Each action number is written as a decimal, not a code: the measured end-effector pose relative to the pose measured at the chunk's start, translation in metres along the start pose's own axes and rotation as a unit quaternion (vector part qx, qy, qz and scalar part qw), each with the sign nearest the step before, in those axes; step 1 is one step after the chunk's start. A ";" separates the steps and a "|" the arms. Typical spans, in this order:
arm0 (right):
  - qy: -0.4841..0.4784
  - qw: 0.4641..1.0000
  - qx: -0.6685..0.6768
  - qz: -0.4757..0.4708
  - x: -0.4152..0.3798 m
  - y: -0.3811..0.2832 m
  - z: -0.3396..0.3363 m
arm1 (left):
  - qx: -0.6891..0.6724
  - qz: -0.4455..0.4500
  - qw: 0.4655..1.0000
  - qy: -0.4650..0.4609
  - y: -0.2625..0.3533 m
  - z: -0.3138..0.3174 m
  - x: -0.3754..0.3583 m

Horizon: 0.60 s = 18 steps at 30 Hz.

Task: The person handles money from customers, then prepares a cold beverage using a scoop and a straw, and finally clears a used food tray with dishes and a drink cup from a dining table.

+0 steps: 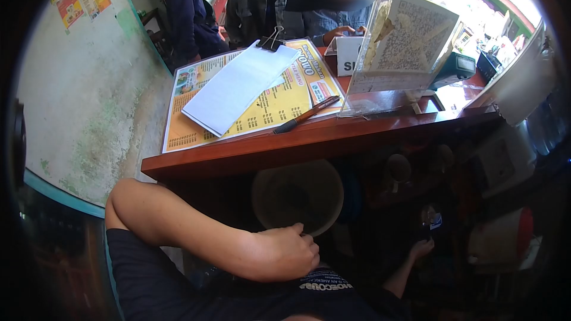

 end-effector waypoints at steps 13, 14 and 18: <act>0.091 0.994 -0.031 -0.051 -0.025 -0.018 -0.001 | -0.018 0.098 0.988 0.114 0.031 -0.013 0.000; 0.086 0.995 -0.040 -0.042 -0.025 -0.020 0.000 | -0.020 0.087 0.991 0.102 0.030 -0.012 -0.002; 0.074 0.995 -0.060 -0.023 -0.022 -0.015 -0.002 | -0.017 0.064 0.995 0.069 0.028 -0.019 -0.010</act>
Point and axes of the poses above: each hand's wrist, its own x-axis towards the middle knuckle, its own z-axis out of the palm, y = z × x, the point moved 8 cm from there along x, towards the middle knuckle, and after that the axes turned 13 degrees about z, right-handed, at the moved point
